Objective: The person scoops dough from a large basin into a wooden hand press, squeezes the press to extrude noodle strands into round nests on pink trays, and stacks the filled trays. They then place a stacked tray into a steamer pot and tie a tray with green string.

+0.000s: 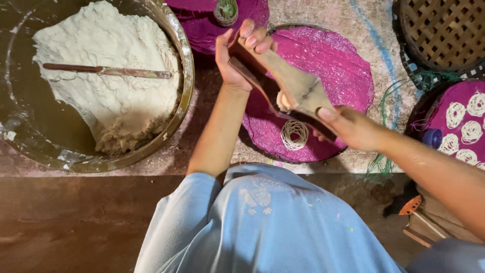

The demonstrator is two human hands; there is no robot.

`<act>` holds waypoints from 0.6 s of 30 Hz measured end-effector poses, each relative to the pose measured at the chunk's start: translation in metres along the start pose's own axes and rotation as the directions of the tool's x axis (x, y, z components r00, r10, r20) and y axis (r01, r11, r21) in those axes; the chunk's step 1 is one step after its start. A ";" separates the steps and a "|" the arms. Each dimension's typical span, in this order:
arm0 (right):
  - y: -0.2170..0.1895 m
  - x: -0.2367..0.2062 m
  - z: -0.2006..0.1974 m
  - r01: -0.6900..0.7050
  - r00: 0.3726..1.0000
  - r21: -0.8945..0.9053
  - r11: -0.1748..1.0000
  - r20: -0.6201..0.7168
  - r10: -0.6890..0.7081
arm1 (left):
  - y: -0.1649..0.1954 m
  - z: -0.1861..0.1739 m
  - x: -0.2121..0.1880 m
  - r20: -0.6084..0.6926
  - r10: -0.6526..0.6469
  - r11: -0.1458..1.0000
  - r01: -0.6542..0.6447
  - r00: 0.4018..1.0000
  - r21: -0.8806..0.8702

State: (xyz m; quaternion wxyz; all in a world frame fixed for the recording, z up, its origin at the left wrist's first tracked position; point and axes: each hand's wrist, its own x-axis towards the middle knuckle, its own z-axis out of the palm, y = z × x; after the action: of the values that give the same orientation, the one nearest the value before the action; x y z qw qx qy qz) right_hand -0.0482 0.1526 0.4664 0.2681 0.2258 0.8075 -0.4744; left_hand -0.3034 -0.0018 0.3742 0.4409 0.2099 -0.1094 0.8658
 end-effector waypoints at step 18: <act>-0.011 -0.012 -0.013 -0.102 0.995 0.037 0.994 -0.019 0.102 | -0.022 -0.010 -0.003 0.060 0.075 0.997 -0.072 0.995 -0.040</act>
State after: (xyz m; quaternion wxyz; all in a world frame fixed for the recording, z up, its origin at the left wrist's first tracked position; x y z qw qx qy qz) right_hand -0.0487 0.1574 0.4869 0.2796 0.2765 0.7889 -0.4723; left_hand -0.2868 0.0125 0.3642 0.4092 0.2237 -0.1469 0.8723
